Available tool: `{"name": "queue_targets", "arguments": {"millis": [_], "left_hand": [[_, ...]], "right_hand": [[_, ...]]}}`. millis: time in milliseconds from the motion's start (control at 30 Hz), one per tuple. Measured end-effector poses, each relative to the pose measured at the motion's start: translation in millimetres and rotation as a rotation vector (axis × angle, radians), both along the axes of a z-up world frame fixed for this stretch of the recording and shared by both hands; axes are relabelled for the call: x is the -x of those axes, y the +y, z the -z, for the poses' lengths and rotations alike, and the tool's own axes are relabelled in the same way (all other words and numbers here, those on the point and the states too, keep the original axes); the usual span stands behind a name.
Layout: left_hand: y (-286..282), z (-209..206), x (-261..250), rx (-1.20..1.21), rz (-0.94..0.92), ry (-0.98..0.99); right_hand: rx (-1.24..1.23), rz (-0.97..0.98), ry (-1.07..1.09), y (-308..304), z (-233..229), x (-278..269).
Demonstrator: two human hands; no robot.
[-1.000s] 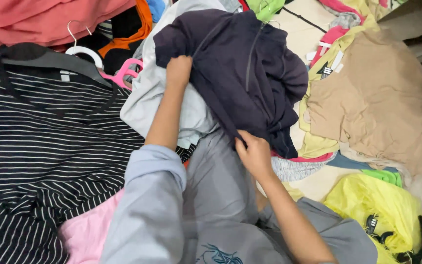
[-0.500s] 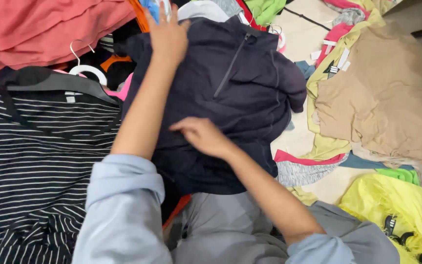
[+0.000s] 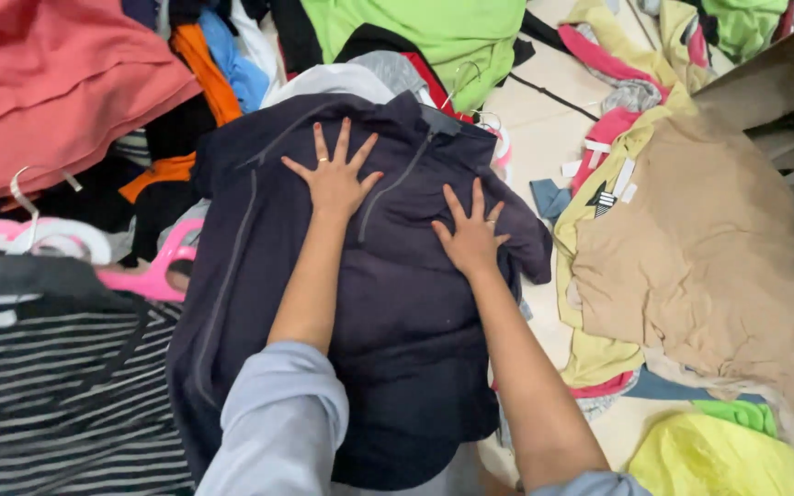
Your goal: Sorting through a pile of garments on the floor and placing them onto plastic hangers.
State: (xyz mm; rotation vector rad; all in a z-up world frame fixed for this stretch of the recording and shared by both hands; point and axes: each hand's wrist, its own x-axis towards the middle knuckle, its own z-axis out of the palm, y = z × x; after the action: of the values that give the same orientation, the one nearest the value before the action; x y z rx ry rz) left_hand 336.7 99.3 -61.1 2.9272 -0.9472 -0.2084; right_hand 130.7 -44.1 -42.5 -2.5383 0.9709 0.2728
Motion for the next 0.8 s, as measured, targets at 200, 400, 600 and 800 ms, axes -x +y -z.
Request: {"name": "queue_targets", "arguments": {"millis": [200, 400, 600, 800], "left_hand": [[-18.5, 44.2, -26.9, -0.085, -0.003, -0.009], [-15.5, 50.4, -30.8, -0.137, -0.004, 0.074], [-45.9, 19.5, 52.4, 0.284, 0.009, -0.153], [-129.3, -1.5, 264.3, 0.377, 0.528, -0.068]], "right_hand": [[0.03, -0.073, -0.006, -11.9, 3.8, -10.7], [-0.127, -0.165, -0.107, -40.1, 30.6, 9.2], [-0.168, -0.084, -0.482, -27.2, 48.1, 162.7], [-0.036, 0.155, -0.254, -14.7, 96.5, 389.4]]}}
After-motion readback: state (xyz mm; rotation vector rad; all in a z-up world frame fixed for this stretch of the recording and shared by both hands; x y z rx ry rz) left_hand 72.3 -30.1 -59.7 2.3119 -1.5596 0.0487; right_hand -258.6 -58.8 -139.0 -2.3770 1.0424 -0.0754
